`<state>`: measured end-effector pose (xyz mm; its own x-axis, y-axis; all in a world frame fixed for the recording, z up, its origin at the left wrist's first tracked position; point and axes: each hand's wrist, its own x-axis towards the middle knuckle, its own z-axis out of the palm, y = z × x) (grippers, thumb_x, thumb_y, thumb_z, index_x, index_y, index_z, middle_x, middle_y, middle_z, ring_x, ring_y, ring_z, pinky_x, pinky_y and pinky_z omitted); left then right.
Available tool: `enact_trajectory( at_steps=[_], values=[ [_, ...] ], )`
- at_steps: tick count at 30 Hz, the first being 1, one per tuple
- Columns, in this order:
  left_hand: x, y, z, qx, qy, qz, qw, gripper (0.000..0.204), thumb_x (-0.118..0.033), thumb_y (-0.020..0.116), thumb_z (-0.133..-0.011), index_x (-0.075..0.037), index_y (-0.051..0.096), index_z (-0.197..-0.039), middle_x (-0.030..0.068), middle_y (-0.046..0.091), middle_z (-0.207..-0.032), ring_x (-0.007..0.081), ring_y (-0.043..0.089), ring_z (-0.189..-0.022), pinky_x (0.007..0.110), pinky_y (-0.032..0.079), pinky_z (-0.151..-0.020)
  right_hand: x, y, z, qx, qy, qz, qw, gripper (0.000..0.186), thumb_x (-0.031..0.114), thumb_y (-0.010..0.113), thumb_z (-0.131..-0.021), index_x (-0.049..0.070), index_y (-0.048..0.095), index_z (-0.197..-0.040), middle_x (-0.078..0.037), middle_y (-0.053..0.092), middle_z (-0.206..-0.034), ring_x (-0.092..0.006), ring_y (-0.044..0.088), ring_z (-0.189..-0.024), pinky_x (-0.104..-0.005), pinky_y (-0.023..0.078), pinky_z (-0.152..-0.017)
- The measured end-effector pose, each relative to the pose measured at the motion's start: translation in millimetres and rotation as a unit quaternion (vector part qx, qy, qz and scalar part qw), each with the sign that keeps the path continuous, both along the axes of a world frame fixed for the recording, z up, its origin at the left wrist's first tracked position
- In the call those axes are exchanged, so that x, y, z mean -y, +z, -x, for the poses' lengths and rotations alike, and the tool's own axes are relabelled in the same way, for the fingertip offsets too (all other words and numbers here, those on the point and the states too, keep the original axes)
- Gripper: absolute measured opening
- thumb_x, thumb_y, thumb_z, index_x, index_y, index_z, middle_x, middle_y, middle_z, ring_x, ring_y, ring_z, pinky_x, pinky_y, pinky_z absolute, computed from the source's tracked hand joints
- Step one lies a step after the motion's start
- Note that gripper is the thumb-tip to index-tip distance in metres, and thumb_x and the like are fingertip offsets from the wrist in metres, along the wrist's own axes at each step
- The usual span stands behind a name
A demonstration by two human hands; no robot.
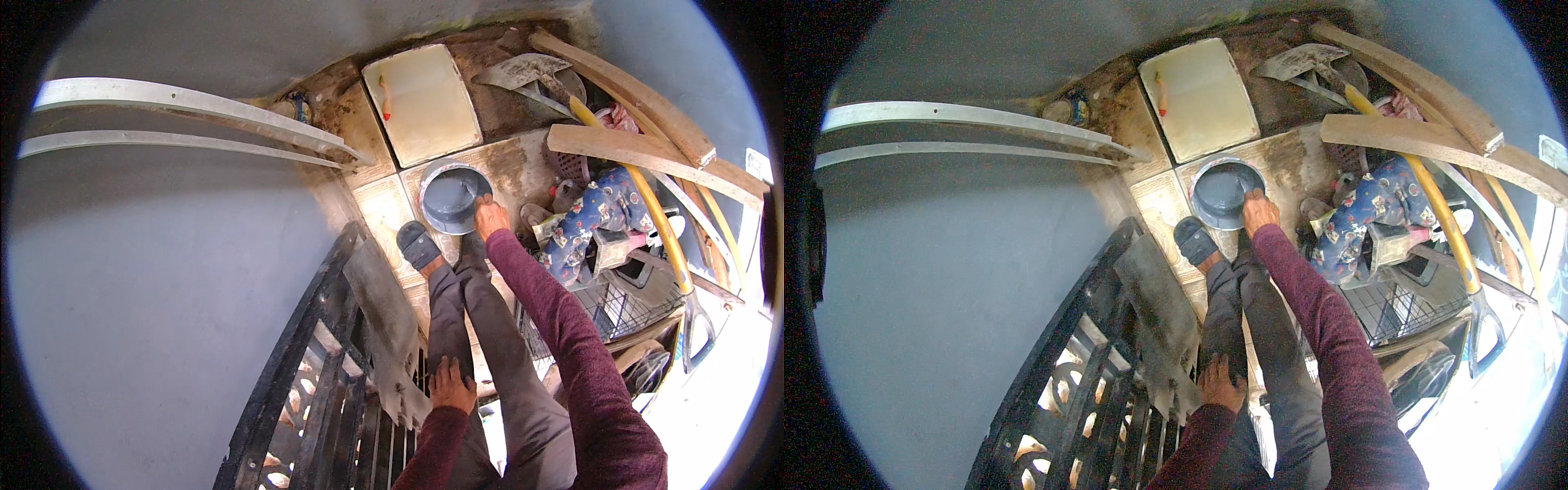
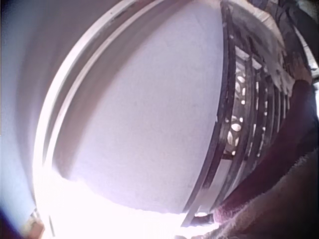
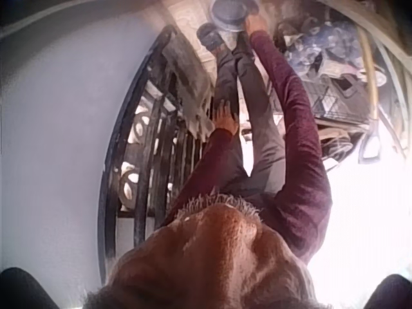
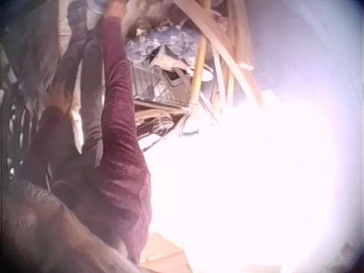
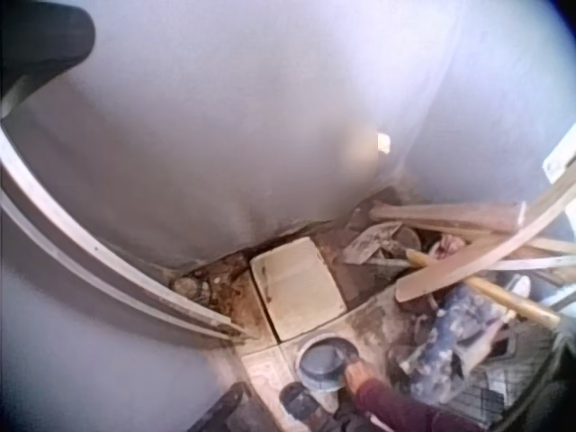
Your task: The person adds water from a tap into a bucket containing grey paint and stirs the mixture with a brush.
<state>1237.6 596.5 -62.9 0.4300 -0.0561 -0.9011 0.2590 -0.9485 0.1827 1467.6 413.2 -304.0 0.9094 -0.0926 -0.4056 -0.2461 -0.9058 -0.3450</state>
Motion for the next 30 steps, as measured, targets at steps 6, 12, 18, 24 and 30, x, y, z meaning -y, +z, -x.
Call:
enact_trajectory(
  at_steps=[6,12,18,24,30],
  values=[
    [8,-2,-7,-0.009,0.002,0.014,1.0,0.063,-0.031,0.052,-0.084,-0.005,0.035,-0.139,0.0188,0.033,-0.145,0.0338,0.036,-0.133,0.05,0.023,-0.111,17,-32,21,-0.02,-0.073,-0.063,0.995,0.015,0.011,0.06,-0.074,0.005,0.065,-0.087,-0.022,0.063,-0.082,-0.0393,0.064,-0.079,-0.0468,0.052,-0.071],
    [5,0,-4,-0.017,0.004,0.001,1.0,0.063,-0.031,0.051,-0.083,-0.005,0.035,-0.139,0.0189,0.033,-0.146,0.0338,0.035,-0.133,0.049,0.023,-0.112,1,-11,11,-0.025,-0.031,0.022,0.999,0.017,0.008,0.061,-0.073,0.004,0.064,-0.089,-0.021,0.063,-0.084,-0.0393,0.064,-0.082,-0.0454,0.052,-0.073],
    [10,-1,-6,-0.003,-0.006,0.008,1.0,0.063,-0.032,0.051,-0.083,-0.005,0.036,-0.139,0.0187,0.034,-0.145,0.0342,0.037,-0.132,0.048,0.025,-0.111,5,-23,9,-0.093,-0.114,-0.074,0.986,0.013,0.008,0.06,-0.076,0.0,0.064,-0.085,-0.024,0.062,-0.087,-0.0394,0.063,-0.088,-0.0464,0.051,-0.077],
    [4,1,-7,-0.011,-0.018,-0.007,1.0,0.063,-0.032,0.051,-0.084,-0.005,0.035,-0.139,0.0187,0.035,-0.145,0.0342,0.037,-0.132,0.047,0.026,-0.111,-4,-2,0,-0.047,-0.095,0.0,0.994,0.016,0.012,0.06,-0.08,-0.001,0.064,-0.087,-0.026,0.063,-0.097,-0.041,0.063,-0.085,-0.0468,0.051,-0.077],
    [9,2,-14,-0.016,-0.013,0.007,1.0,0.064,-0.032,0.051,-0.084,-0.005,0.034,-0.139,0.0188,0.035,-0.144,0.0337,0.037,-0.132,0.048,0.026,-0.111,9,-24,18,-0.089,-0.128,-0.1,0.983,0.02,0.012,0.063,-0.075,0.0,0.063,-0.091,-0.024,0.064,-0.095,-0.0381,0.064,-0.084,-0.0464,0.052,-0.074]
  ],
)
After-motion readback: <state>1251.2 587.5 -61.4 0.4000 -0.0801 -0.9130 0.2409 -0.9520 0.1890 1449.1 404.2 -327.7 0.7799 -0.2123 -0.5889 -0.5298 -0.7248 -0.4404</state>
